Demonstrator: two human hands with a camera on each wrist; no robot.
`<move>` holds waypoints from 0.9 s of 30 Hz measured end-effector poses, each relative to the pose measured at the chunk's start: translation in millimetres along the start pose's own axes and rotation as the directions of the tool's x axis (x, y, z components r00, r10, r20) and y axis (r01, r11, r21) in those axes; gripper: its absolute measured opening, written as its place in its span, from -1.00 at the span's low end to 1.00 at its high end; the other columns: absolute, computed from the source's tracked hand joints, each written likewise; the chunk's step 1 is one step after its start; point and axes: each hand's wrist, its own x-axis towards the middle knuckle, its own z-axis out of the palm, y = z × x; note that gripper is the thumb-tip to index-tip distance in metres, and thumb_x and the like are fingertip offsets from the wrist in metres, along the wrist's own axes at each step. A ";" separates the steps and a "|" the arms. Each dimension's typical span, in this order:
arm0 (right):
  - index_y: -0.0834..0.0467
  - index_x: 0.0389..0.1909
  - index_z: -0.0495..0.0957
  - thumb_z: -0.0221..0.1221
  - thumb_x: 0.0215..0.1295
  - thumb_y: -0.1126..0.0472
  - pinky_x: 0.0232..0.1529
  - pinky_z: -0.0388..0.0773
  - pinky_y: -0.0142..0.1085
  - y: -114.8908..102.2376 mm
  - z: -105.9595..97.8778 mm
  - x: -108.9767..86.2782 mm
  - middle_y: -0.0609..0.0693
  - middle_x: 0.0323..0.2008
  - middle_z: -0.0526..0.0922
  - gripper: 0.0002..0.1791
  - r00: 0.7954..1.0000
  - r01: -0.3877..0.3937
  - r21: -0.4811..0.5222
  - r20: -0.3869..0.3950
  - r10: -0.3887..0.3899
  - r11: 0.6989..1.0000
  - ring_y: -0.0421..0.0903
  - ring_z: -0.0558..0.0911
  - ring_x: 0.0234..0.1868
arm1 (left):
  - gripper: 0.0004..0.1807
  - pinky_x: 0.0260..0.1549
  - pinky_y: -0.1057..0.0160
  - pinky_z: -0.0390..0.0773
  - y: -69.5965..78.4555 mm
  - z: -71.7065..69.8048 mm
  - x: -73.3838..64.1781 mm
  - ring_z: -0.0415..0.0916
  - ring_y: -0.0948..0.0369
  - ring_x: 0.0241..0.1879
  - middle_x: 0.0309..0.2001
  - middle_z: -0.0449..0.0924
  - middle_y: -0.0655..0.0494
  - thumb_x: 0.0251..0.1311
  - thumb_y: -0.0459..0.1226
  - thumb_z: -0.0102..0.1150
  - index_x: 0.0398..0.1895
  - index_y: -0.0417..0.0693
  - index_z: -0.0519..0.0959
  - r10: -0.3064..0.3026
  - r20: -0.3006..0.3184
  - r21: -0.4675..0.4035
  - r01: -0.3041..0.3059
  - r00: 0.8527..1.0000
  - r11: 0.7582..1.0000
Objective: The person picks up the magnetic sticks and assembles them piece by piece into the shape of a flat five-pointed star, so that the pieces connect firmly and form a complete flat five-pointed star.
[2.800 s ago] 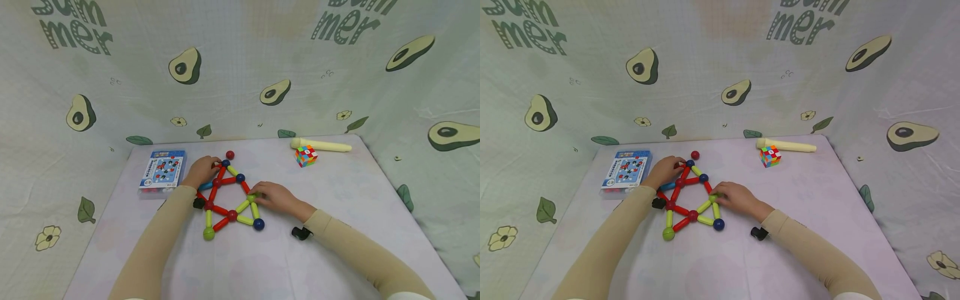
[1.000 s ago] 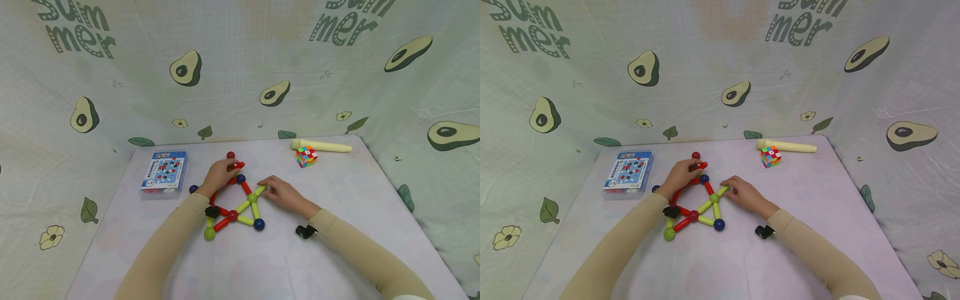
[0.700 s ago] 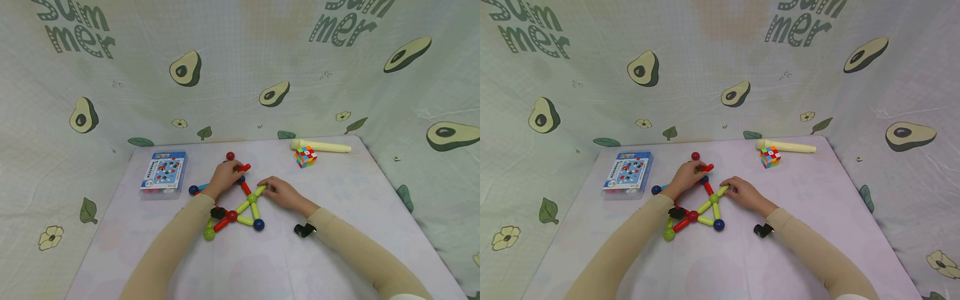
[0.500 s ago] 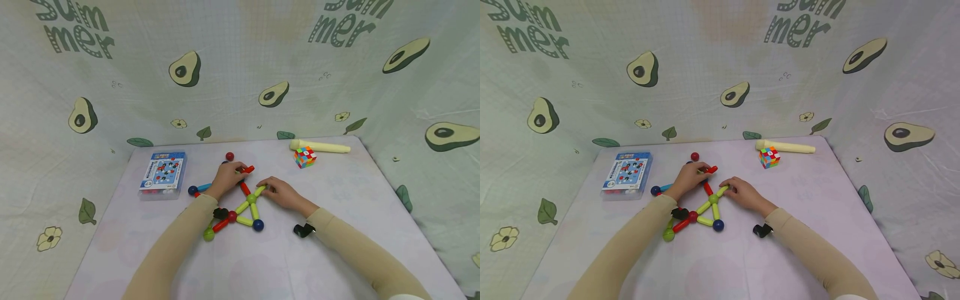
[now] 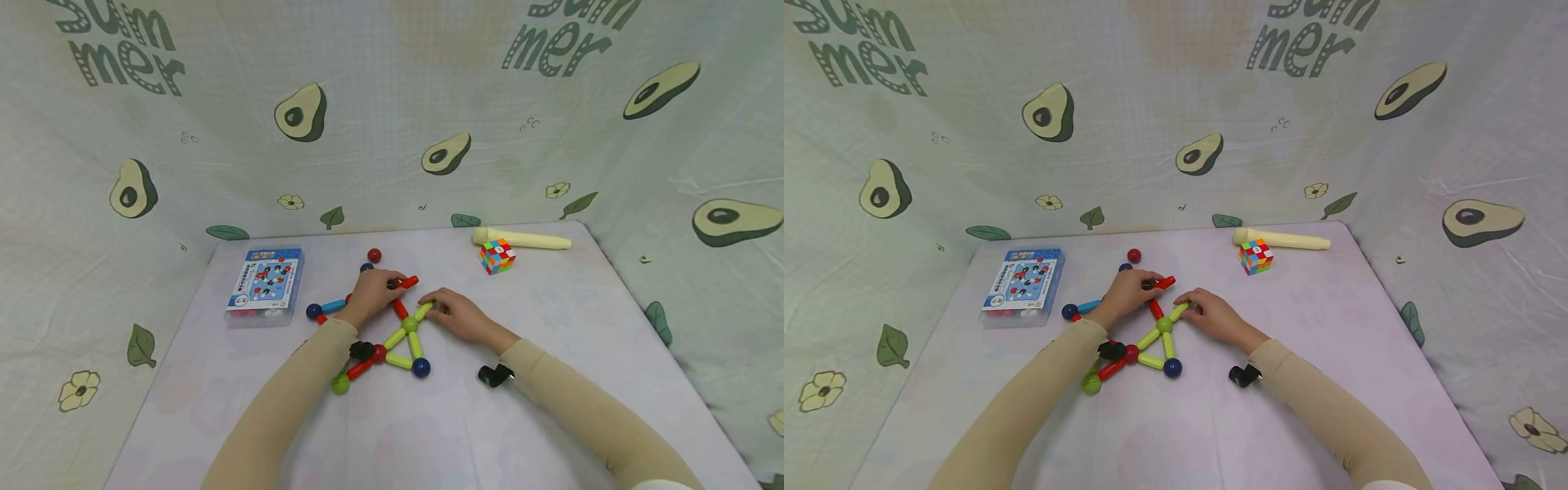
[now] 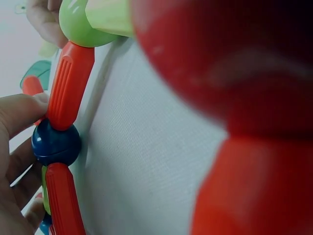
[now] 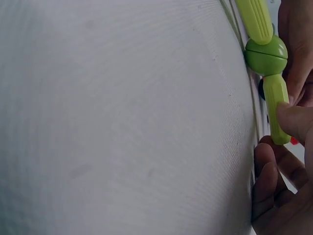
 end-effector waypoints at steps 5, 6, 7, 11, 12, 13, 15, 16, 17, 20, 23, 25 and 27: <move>-0.05 0.18 0.61 0.24 0.45 0.14 -0.20 0.48 -0.27 -1.1 -0.7 -0.7 -0.12 0.05 0.60 -0.68 1.000 0.007 0.002 0.000 -0.007 1.000 -0.17 0.48 -0.25 | -0.64 0.01 0.22 0.55 0.3 0.8 0.9 0.56 0.21 -0.06 0.03 0.72 0.17 0.31 -0.03 0.34 0.13 0.16 0.72 0.009 0.019 0.070 -0.011 1.000 0.998; -0.06 0.18 0.60 0.23 0.46 0.13 -0.20 0.48 -0.27 -1.1 -0.6 -0.4 -0.13 0.05 0.60 -0.68 1.000 0.002 0.001 0.003 -0.002 1.000 -0.17 0.48 -0.24 | -0.64 0.03 0.21 0.55 0.3 0.9 0.9 0.56 0.21 -0.03 0.04 0.71 0.17 0.31 -0.03 0.34 0.13 0.16 0.72 0.007 0.022 0.077 -0.009 1.000 0.997; -0.05 0.19 0.60 0.24 0.46 0.13 -0.20 0.49 -0.27 -1.1 -0.7 -0.1 -0.13 0.05 0.60 -0.68 1.000 -0.004 0.001 0.006 0.004 1.000 -0.16 0.49 -0.24 | -0.64 0.05 0.21 0.55 0.5 1.0 0.8 0.56 0.20 -0.02 0.05 0.71 0.17 0.31 -0.03 0.34 0.13 0.16 0.72 0.004 0.027 0.085 -0.006 1.000 0.996; -0.03 0.20 0.59 0.24 0.46 0.11 -0.18 0.51 -0.25 -0.5 -1.4 1.6 -0.13 0.02 0.62 -0.66 0.999 -0.043 0.025 0.013 0.043 0.999 -0.16 0.52 -0.23 | -0.64 0.13 0.15 0.50 1.4 0.5 0.1 0.56 0.17 0.03 0.06 0.71 0.16 0.32 -0.03 0.33 0.14 0.15 0.72 -0.005 0.053 0.125 -0.001 0.999 0.992; -0.02 0.20 0.58 0.24 0.46 0.10 -0.16 0.51 -0.25 -0.4 -1.6 2.0 -0.12 0.01 0.63 -0.66 0.998 -0.056 0.034 0.014 0.055 0.998 -0.16 0.53 -0.22 | -0.63 0.15 0.12 0.48 1.8 0.1 -0.3 0.56 0.16 0.04 0.07 0.71 0.16 0.32 -0.03 0.33 0.15 0.16 0.71 -0.006 0.060 0.133 -0.002 0.998 0.991; -0.02 0.19 0.58 0.23 0.46 0.09 -0.15 0.52 -0.25 -0.2 -1.8 2.5 -0.11 -0.01 0.63 -0.67 0.998 -0.069 0.043 0.017 0.068 0.997 -0.16 0.54 -0.21 | -0.63 0.18 0.10 0.45 2.2 -0.3 -0.6 0.55 0.15 0.06 0.07 0.71 0.16 0.32 -0.03 0.33 0.16 0.16 0.71 -0.006 0.065 0.140 -0.003 0.998 0.990; -0.01 0.17 0.59 0.23 0.46 0.08 -0.12 0.52 -0.24 0.1 -2.0 3.6 -0.11 -0.03 0.64 -0.69 0.995 -0.095 0.058 0.024 0.093 0.994 -0.16 0.55 -0.19 | -0.63 0.20 0.05 0.42 2.8 -1.2 -2.1 0.55 0.13 0.05 0.05 0.72 0.16 0.32 -0.03 0.33 0.15 0.16 0.71 -0.006 0.069 0.135 -0.004 0.998 0.991; -0.02 0.16 0.59 0.23 0.46 0.07 -0.11 0.52 -0.24 -0.3 -2.3 3.9 -0.12 -0.04 0.65 -0.70 0.994 -0.108 0.064 0.029 0.106 0.992 -0.16 0.56 -0.18 | -0.64 0.21 0.04 0.40 3.0 -1.5 -2.9 0.54 0.12 0.04 0.04 0.72 0.16 0.32 -0.03 0.33 0.14 0.15 0.71 -0.006 0.067 0.129 -0.003 0.998 0.992; -0.02 0.14 0.59 0.22 0.47 0.07 -0.10 0.52 -0.23 -0.3 -2.2 4.3 -0.11 -0.05 0.65 -0.71 0.993 -0.117 0.066 0.032 0.115 0.991 -0.16 0.56 -0.17 | -0.65 0.21 0.03 0.40 3.0 -1.8 -3.7 0.54 0.12 0.03 0.02 0.72 0.16 0.32 -0.04 0.33 0.13 0.15 0.71 -0.004 0.064 0.122 -0.004 0.998 0.993; -0.01 0.12 0.61 0.22 0.47 0.08 -0.10 0.51 -0.23 -1.0 -2.6 5.2 -0.11 -0.08 0.65 -0.73 0.990 -0.138 0.085 0.039 0.136 0.987 -0.15 0.56 -0.18 | -0.68 0.21 0.02 0.39 2.3 -1.8 -5.8 0.52 0.11 0.00 -0.01 0.72 0.16 0.32 -0.05 0.33 0.09 0.14 0.72 -0.003 0.049 0.086 -0.001 0.999 0.996; 0.02 0.12 0.61 0.22 0.46 0.10 -0.13 0.50 -0.22 -2.2 -3.1 5.6 -0.10 -0.11 0.65 -0.73 0.989 -0.148 0.109 0.035 0.145 0.983 -0.12 0.56 -0.20 | -0.69 0.22 0.03 0.38 0.9 -1.1 -6.6 0.50 0.12 0.02 0.01 0.72 0.17 0.33 -0.06 0.33 0.08 0.14 0.73 -0.001 0.045 0.063 -0.002 0.999 0.998; 0.04 0.12 0.61 0.23 0.46 0.10 -0.15 0.50 -0.22 -2.4 -3.2 6.0 -0.09 -0.13 0.65 -0.72 0.988 -0.153 0.120 0.033 0.150 0.981 -0.11 0.55 -0.22 | -0.69 0.21 0.04 0.40 0.1 -1.0 -6.9 0.50 0.13 0.04 0.03 0.71 0.18 0.33 -0.06 0.32 0.09 0.14 0.73 -0.001 0.048 0.058 -0.002 0.999 0.998; 0.05 0.13 0.61 0.23 0.46 0.09 -0.16 0.49 -0.23 -2.3 -3.3 6.2 -0.09 -0.15 0.65 -0.71 0.988 -0.157 0.127 0.032 0.154 0.979 -0.11 0.55 -0.23 | -0.68 0.21 0.05 0.41 -0.1 -1.3 -7.2 0.51 0.13 0.06 0.03 0.71 0.18 0.34 -0.05 0.32 0.09 0.13 0.73 0.003 0.053 0.065 -0.007 0.999 0.998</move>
